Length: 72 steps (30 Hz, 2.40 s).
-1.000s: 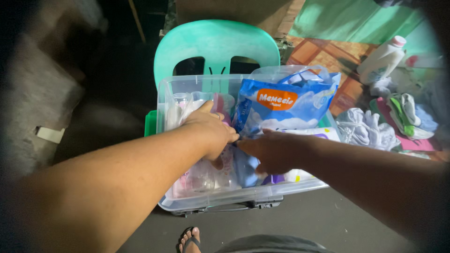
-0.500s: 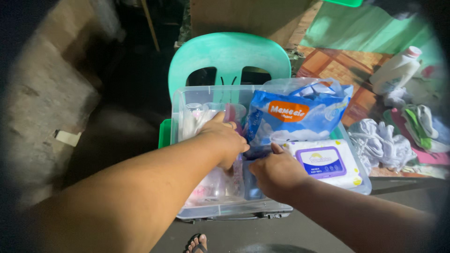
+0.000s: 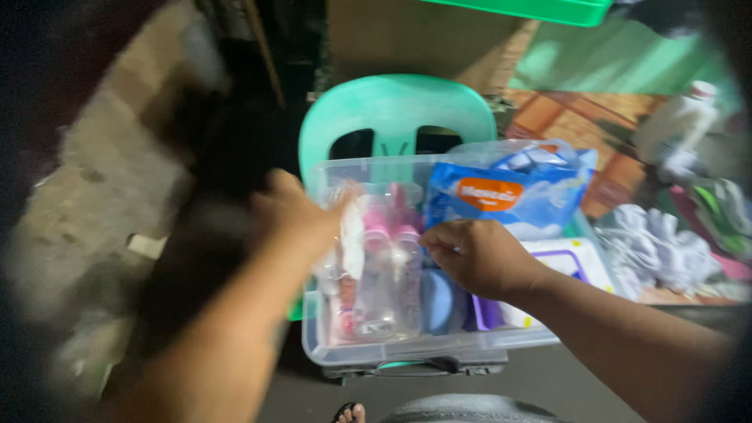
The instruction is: The person arranges baby bottles, diapers, wipes, a powder bottle and other baby care items inside a clear plastic storage box, then presses the green lid closed. They then lift the lid off, move the box aside, and transfer the items into a second clear container on the table.
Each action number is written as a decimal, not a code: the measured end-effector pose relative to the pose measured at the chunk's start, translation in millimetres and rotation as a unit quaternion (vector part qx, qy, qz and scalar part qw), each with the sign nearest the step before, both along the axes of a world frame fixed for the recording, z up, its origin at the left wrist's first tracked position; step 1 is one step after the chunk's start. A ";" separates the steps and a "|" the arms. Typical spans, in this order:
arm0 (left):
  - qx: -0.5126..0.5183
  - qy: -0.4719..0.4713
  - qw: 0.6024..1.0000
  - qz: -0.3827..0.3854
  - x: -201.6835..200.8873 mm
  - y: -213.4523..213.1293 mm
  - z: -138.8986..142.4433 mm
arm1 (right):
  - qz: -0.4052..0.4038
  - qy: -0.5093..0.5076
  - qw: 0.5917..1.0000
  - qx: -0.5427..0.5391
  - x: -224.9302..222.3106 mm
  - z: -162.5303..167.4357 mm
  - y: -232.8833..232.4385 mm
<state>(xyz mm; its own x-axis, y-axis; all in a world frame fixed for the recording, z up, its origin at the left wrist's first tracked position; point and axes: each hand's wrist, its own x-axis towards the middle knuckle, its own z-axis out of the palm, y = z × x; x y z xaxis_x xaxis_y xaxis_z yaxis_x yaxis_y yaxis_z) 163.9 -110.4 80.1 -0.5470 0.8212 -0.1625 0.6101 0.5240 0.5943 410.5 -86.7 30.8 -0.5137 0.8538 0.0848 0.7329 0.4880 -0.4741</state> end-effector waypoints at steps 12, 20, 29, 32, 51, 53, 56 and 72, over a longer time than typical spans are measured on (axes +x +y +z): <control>-0.013 0.080 0.987 -0.138 4.9 -4.7 35.6 | -0.024 0.294 0.943 -0.155 15.5 32.8 48.2; 0.285 -0.037 0.874 -0.392 10.3 9.9 7.6 | 0.087 0.290 0.935 -0.184 -10.0 53.5 32.5; -0.264 0.237 0.834 -0.422 32.5 -34.8 -37.5 | -0.208 0.500 0.771 -0.336 42.4 41.0 19.0; -0.268 0.287 0.801 -0.451 32.3 -18.2 -39.5 | -0.251 0.524 0.732 -0.356 41.4 44.7 17.6; -0.358 0.359 0.714 -0.484 38.4 8.1 -30.3 | -0.223 0.495 0.767 -0.343 64.9 38.0 -6.6; -0.343 0.295 0.747 -0.488 33.6 10.0 -31.1 | -0.234 0.491 0.769 -0.337 68.9 37.6 -5.5; -0.263 0.259 0.775 -0.513 20.9 4.2 -29.6 | -0.239 0.487 0.776 -0.322 79.0 36.8 -5.3; 0.134 -0.336 0.827 -0.431 -0.5 51.1 -5.3 | -0.135 0.498 0.830 -0.209 101.9 13.3 -7.6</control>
